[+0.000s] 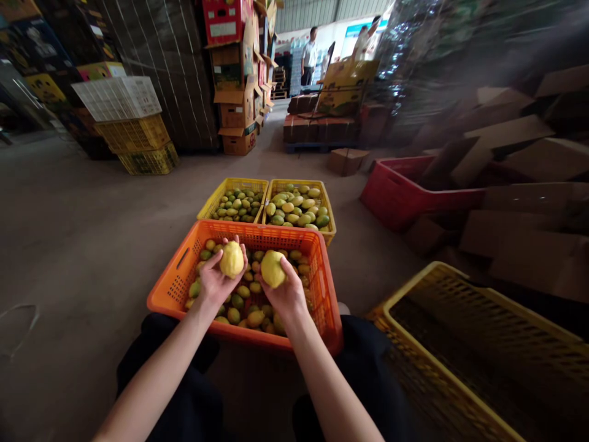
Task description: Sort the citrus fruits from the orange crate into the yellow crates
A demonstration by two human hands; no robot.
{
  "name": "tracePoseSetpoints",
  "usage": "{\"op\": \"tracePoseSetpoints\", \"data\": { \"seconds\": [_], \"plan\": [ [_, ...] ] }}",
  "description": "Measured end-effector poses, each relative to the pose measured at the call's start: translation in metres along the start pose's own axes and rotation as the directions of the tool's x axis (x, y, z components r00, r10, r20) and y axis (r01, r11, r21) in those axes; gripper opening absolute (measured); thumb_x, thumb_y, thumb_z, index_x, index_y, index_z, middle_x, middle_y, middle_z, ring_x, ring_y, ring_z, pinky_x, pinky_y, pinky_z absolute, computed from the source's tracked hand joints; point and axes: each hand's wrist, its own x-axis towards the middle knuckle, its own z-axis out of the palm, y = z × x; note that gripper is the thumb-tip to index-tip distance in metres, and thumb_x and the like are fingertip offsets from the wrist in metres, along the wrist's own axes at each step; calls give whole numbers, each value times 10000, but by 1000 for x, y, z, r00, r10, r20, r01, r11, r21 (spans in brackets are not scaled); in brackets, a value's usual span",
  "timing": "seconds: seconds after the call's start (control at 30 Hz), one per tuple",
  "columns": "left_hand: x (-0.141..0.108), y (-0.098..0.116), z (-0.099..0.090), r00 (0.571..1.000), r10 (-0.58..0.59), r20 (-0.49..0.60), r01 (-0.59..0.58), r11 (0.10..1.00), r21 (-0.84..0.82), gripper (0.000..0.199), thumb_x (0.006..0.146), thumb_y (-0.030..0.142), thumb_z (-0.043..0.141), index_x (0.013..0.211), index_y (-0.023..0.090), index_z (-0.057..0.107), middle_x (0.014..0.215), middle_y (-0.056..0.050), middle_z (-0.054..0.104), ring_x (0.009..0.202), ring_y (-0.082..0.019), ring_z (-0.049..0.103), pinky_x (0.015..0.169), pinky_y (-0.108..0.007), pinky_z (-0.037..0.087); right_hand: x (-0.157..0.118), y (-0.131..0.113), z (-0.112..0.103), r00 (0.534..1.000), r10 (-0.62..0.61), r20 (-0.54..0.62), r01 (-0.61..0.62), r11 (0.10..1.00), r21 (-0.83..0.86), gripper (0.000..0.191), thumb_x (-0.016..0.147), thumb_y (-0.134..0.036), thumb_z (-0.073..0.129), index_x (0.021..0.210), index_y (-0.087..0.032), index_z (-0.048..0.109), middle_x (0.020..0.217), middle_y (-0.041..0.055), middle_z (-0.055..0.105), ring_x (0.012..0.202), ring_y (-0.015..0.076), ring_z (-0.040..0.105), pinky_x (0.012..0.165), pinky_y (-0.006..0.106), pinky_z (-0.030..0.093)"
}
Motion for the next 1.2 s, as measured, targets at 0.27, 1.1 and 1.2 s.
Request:
{"op": "tracePoseSetpoints", "data": {
  "seconds": [0.27,1.1,1.2],
  "plan": [
    [1,-4,-5,976,-153,-153,153,988,-15,291,823,273,473,1071,172,585,956,-74,656,756,-110,623,609,-172,532,-4,-1,0,989,75,129,-76,997,-5,245,723,-274,583,929,-149,626,913,116,715,873,240,671,684,348,573],
    [-18,11,-3,896,427,121,-363,550,752,487,473,-9,803,889,209,677,1097,-45,586,1164,-206,497,962,-226,400,-10,1,4,632,-650,423,637,124,-761,514,590,-189,783,1062,-309,618,1093,22,619,1063,243,535,1069,438,319],
    [-22,16,-6,864,456,211,-422,429,799,471,483,46,819,894,225,674,1121,-52,542,1218,-233,426,1039,-272,334,-7,5,-1,615,-623,484,638,33,-769,459,649,-205,750,1068,-324,603,1117,21,600,1101,237,511,1087,439,302]
  ]
}}
